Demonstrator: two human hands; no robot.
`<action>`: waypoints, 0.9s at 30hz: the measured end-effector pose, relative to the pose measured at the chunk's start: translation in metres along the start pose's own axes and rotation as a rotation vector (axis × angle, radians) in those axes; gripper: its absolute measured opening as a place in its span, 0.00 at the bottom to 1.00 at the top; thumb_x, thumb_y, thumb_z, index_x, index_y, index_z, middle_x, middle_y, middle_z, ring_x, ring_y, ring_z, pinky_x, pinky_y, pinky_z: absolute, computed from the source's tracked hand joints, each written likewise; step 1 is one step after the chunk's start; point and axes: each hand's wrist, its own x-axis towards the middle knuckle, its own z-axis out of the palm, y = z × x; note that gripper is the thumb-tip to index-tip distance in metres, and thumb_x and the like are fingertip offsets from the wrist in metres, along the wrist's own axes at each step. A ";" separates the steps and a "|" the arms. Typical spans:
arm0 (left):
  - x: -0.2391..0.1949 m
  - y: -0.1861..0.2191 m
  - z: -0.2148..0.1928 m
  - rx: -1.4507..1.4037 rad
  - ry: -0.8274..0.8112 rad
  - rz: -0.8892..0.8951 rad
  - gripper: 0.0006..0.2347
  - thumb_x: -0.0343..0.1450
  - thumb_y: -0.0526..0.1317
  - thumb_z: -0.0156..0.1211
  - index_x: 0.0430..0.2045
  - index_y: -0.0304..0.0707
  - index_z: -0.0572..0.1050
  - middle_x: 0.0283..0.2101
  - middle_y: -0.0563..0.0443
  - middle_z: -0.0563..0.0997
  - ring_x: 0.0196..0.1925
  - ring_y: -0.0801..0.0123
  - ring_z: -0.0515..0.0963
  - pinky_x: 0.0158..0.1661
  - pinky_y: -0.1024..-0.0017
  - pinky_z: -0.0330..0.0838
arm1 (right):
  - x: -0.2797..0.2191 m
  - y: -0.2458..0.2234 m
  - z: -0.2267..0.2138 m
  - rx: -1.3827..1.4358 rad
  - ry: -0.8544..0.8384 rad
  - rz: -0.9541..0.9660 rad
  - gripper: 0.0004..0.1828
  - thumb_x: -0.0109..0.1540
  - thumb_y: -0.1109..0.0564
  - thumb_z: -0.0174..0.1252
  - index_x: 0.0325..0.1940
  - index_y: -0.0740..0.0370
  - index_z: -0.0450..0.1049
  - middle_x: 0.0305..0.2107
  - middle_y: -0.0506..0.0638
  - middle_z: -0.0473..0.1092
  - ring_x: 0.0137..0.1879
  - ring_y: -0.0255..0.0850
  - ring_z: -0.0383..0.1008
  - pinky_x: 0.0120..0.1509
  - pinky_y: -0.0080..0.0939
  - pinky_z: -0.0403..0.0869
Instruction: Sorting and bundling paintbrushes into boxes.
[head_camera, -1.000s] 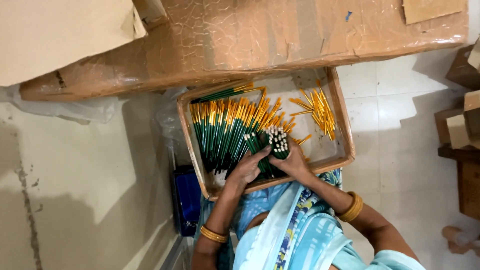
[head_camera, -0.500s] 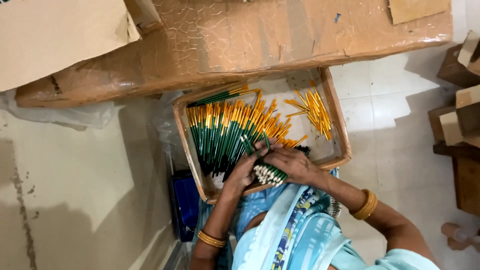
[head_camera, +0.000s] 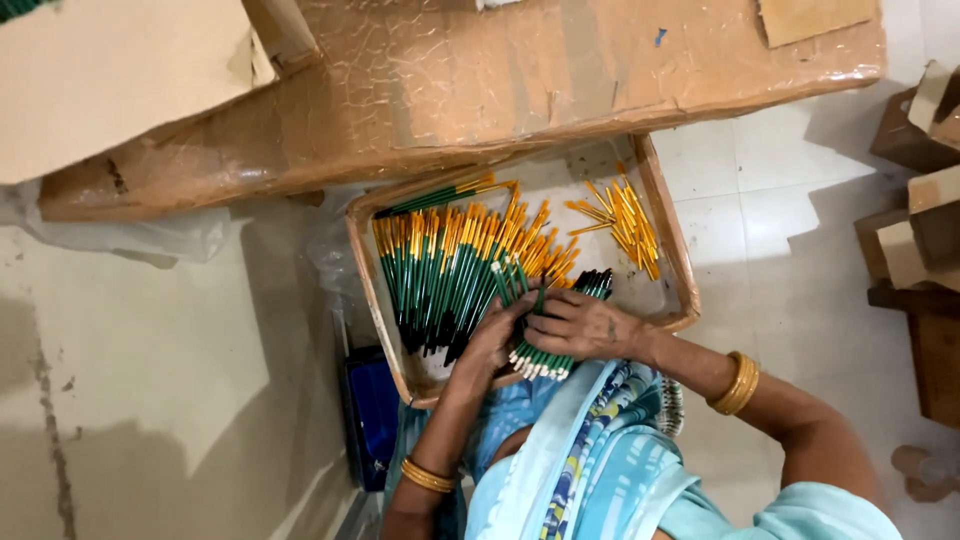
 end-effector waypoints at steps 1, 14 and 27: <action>-0.004 0.011 0.007 0.005 -0.004 0.003 0.13 0.76 0.34 0.59 0.55 0.32 0.75 0.49 0.46 0.82 0.49 0.66 0.80 0.49 0.69 0.75 | 0.001 0.001 -0.005 -0.006 0.003 0.001 0.24 0.54 0.54 0.62 0.55 0.58 0.73 0.46 0.51 0.72 0.54 0.47 0.74 0.64 0.51 0.75; -0.004 0.033 0.087 -0.281 -0.072 0.272 0.28 0.78 0.59 0.39 0.56 0.30 0.70 0.54 0.43 0.79 0.57 0.59 0.77 0.61 0.61 0.69 | 0.009 -0.012 0.044 0.526 0.473 0.964 0.42 0.48 0.56 0.69 0.64 0.67 0.63 0.51 0.63 0.72 0.57 0.60 0.75 0.61 0.48 0.73; -0.053 0.244 0.272 1.104 -0.241 1.375 0.44 0.64 0.46 0.78 0.73 0.35 0.56 0.77 0.36 0.59 0.83 0.49 0.57 0.81 0.57 0.51 | 0.052 0.181 -0.077 0.934 0.896 0.671 0.40 0.54 0.61 0.73 0.67 0.63 0.63 0.54 0.52 0.72 0.58 0.38 0.74 0.63 0.41 0.76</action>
